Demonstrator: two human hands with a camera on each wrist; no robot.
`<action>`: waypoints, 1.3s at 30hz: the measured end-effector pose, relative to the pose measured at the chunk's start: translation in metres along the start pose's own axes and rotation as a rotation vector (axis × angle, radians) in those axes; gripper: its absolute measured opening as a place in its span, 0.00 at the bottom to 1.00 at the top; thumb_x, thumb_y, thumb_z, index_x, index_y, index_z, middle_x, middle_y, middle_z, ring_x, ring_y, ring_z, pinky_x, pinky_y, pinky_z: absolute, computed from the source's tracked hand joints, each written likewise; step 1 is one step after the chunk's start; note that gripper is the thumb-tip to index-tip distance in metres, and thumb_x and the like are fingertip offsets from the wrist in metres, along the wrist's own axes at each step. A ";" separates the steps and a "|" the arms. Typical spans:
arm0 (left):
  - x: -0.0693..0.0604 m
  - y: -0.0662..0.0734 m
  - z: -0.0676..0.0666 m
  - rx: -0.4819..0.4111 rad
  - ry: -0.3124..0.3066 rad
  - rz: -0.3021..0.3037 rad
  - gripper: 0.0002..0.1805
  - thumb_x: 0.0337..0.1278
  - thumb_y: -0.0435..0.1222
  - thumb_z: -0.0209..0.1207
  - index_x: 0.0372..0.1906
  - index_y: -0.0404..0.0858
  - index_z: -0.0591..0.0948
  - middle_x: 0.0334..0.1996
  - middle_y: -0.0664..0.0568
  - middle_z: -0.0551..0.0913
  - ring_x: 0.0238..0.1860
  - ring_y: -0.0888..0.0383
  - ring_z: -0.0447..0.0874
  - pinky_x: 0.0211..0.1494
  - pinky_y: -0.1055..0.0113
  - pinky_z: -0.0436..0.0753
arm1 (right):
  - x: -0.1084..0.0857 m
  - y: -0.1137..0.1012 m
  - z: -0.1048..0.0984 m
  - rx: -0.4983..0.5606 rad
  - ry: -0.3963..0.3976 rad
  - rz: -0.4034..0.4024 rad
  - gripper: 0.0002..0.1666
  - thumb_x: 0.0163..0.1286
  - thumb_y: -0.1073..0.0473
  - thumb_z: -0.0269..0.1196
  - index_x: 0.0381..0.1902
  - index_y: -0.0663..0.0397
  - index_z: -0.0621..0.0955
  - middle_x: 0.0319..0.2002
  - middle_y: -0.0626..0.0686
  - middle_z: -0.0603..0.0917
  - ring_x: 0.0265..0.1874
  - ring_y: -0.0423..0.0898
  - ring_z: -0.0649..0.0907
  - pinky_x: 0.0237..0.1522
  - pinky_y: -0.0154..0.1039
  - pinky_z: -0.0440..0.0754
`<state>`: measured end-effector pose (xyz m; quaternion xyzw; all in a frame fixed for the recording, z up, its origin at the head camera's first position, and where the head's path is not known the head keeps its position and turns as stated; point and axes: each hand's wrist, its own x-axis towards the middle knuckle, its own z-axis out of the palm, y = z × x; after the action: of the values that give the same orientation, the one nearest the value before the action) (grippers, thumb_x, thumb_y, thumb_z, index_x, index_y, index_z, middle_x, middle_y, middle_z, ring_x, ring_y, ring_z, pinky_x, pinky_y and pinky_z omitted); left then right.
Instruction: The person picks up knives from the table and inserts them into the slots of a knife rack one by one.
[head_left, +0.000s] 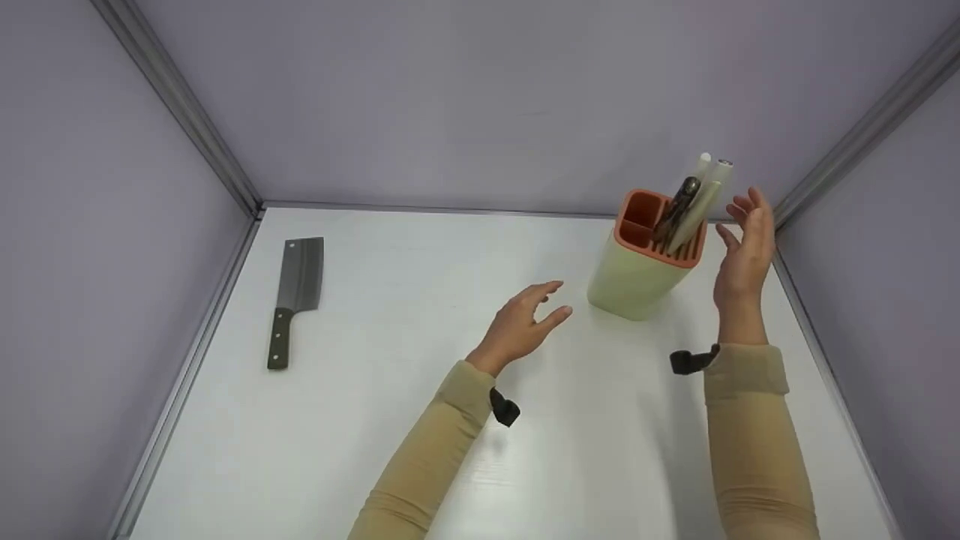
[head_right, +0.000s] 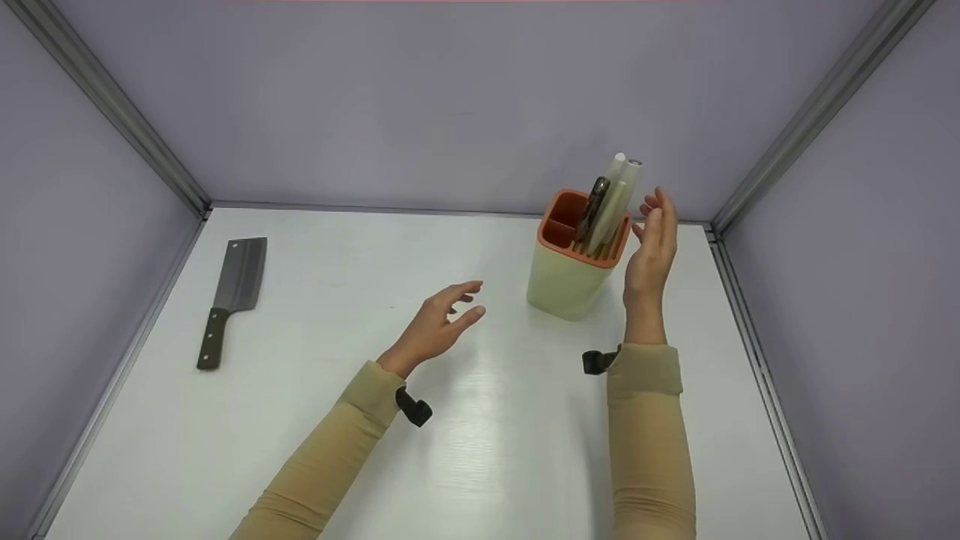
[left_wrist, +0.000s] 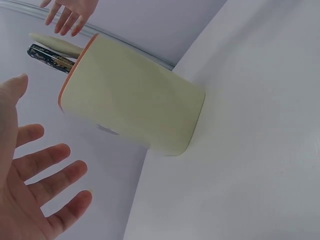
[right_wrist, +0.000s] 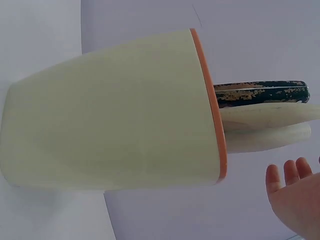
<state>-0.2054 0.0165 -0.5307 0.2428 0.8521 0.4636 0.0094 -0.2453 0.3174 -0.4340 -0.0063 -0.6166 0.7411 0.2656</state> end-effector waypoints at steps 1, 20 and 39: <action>-0.002 -0.002 -0.001 0.005 0.001 -0.003 0.35 0.69 0.60 0.48 0.72 0.44 0.68 0.67 0.53 0.71 0.63 0.55 0.73 0.59 0.61 0.76 | -0.005 0.002 0.000 -0.026 0.005 -0.014 0.25 0.82 0.54 0.40 0.71 0.54 0.66 0.62 0.54 0.68 0.65 0.49 0.66 0.63 0.42 0.66; -0.026 -0.031 -0.019 -0.005 0.055 -0.081 0.36 0.69 0.61 0.48 0.72 0.44 0.68 0.68 0.50 0.70 0.64 0.53 0.71 0.59 0.56 0.77 | -0.091 0.038 0.034 -0.199 -0.284 -0.130 0.25 0.79 0.68 0.42 0.69 0.74 0.61 0.62 0.71 0.67 0.61 0.64 0.66 0.58 0.39 0.69; -0.058 -0.077 -0.064 0.139 0.114 -0.227 0.37 0.68 0.61 0.49 0.73 0.43 0.67 0.69 0.47 0.69 0.70 0.50 0.64 0.69 0.55 0.66 | -0.132 0.064 0.072 -0.330 -0.652 0.115 0.28 0.80 0.65 0.46 0.74 0.67 0.59 0.67 0.68 0.64 0.67 0.63 0.64 0.66 0.62 0.62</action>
<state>-0.2008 -0.0926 -0.5677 0.1180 0.9032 0.4126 -0.0036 -0.1812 0.1929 -0.5174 0.1528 -0.7788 0.6083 0.0086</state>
